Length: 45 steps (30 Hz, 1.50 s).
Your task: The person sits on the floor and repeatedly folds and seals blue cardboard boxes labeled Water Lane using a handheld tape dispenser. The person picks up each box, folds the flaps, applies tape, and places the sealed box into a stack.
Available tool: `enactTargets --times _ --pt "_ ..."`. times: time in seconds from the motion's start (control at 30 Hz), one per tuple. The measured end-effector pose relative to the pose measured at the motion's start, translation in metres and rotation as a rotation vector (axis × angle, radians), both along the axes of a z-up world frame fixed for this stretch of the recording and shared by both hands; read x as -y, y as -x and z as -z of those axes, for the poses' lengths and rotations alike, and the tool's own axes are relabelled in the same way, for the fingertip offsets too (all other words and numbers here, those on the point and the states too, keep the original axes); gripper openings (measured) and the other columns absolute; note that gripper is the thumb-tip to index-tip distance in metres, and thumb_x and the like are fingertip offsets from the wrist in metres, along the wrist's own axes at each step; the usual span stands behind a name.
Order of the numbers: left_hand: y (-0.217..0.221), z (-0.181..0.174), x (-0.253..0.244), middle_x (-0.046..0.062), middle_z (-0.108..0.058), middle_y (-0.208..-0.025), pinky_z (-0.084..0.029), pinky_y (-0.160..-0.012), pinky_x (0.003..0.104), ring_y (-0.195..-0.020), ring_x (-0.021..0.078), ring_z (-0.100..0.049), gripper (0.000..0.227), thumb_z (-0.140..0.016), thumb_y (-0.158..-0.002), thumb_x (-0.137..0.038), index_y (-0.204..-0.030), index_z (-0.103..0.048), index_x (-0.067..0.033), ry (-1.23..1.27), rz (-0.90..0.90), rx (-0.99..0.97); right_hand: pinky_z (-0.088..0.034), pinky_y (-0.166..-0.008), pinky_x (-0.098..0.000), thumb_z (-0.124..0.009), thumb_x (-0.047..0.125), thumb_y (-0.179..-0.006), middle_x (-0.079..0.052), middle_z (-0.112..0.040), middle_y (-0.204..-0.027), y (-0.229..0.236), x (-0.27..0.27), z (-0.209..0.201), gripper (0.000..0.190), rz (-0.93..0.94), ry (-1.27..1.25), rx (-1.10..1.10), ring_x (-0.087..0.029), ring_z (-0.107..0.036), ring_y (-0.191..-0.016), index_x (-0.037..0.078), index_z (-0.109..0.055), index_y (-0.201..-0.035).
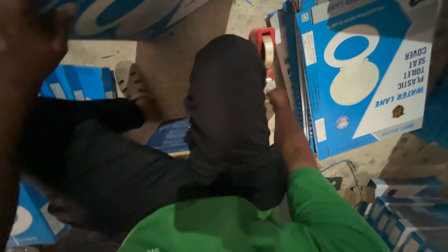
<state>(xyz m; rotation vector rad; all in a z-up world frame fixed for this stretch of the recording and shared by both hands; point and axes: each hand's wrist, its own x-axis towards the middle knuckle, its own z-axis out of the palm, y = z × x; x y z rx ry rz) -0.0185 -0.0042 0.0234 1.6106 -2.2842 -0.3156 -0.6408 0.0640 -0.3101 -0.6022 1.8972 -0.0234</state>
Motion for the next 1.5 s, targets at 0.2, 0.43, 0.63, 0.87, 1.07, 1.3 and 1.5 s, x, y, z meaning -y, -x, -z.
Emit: enactTargets --times 0.2,0.43,0.63,0.87,1.07,1.3,1.5 --pt "0.041 -0.069 0.015 0.017 -0.059 -0.135 -0.047 -0.093 0.050 -0.116 0.0376 -0.061 0.046 -0.086 -0.089 -0.026 -0.129 -0.068 -0.0125 0.360 -0.076 0.252 -0.053 -0.070 -0.0389 -0.064 0.029 -0.096 -0.005 -0.066 -0.098 -0.002 0.021 -0.118 0.023 0.238 0.226 0.317 -0.020 -0.063 -0.085 0.011 -0.067 -0.111" --pt "0.051 -0.066 0.010 0.015 -0.062 -0.140 -0.044 -0.094 0.049 -0.115 0.0343 -0.063 0.041 -0.084 -0.095 -0.035 -0.125 -0.068 -0.0122 0.438 -0.076 0.031 -0.050 -0.083 -0.0336 -0.063 0.017 -0.106 -0.004 -0.065 -0.105 -0.055 0.073 -0.391 0.012 0.190 1.020 0.639 -0.016 -0.062 -0.094 0.007 -0.065 -0.112" --pt "0.058 -0.068 -0.005 0.014 -0.063 -0.134 -0.045 -0.093 0.048 -0.109 0.0336 -0.064 0.040 -0.083 -0.088 -0.035 -0.117 -0.067 -0.0118 0.490 -0.149 -0.075 -0.046 -0.065 -0.0241 -0.072 0.019 -0.097 -0.001 -0.066 -0.090 -0.276 0.101 -0.435 0.015 -0.113 0.868 0.687 -0.010 -0.055 -0.075 0.005 -0.070 -0.103" --pt "0.060 -0.066 -0.009 0.016 -0.064 -0.132 -0.045 -0.094 0.047 -0.109 0.0310 -0.066 0.036 -0.080 -0.086 -0.034 -0.112 -0.067 -0.0124 0.475 -0.149 -0.096 -0.044 -0.062 -0.0234 -0.076 0.033 -0.095 0.002 -0.059 -0.084 -0.353 0.109 -0.433 0.026 -0.162 0.825 0.533 -0.007 -0.053 -0.074 0.007 -0.072 -0.100" --pt "0.061 -0.065 -0.011 0.017 -0.063 -0.130 -0.044 -0.093 0.047 -0.108 0.0315 -0.066 0.033 -0.079 -0.088 -0.034 -0.110 -0.066 -0.0125 0.494 -0.139 -0.124 -0.043 -0.059 -0.0246 -0.075 0.036 -0.092 0.003 -0.060 -0.076 -0.372 0.112 -0.424 0.029 -0.254 0.832 0.269 -0.008 -0.052 -0.068 0.008 -0.076 -0.094" --pt "0.059 -0.065 -0.011 0.014 -0.064 -0.128 -0.044 -0.094 0.048 -0.107 0.0315 -0.067 0.034 -0.080 -0.088 -0.032 -0.113 -0.065 -0.0130 0.457 -0.117 -0.151 -0.051 -0.071 -0.0284 -0.079 0.036 -0.093 -0.001 -0.071 -0.083 -0.363 0.127 -0.383 0.037 -0.395 1.151 0.153 -0.012 -0.062 -0.076 0.000 -0.072 -0.098" --pt "0.058 -0.062 -0.007 0.017 -0.064 -0.133 -0.044 -0.091 0.047 -0.104 0.0323 -0.067 0.040 -0.083 -0.082 -0.029 -0.114 -0.067 -0.0121 0.445 -0.166 -0.109 -0.051 -0.079 -0.0351 -0.090 0.027 -0.082 -0.010 -0.062 -0.095 -0.367 0.138 -0.351 0.054 -0.368 1.393 -0.040 -0.023 -0.059 -0.086 -0.001 -0.056 -0.113"
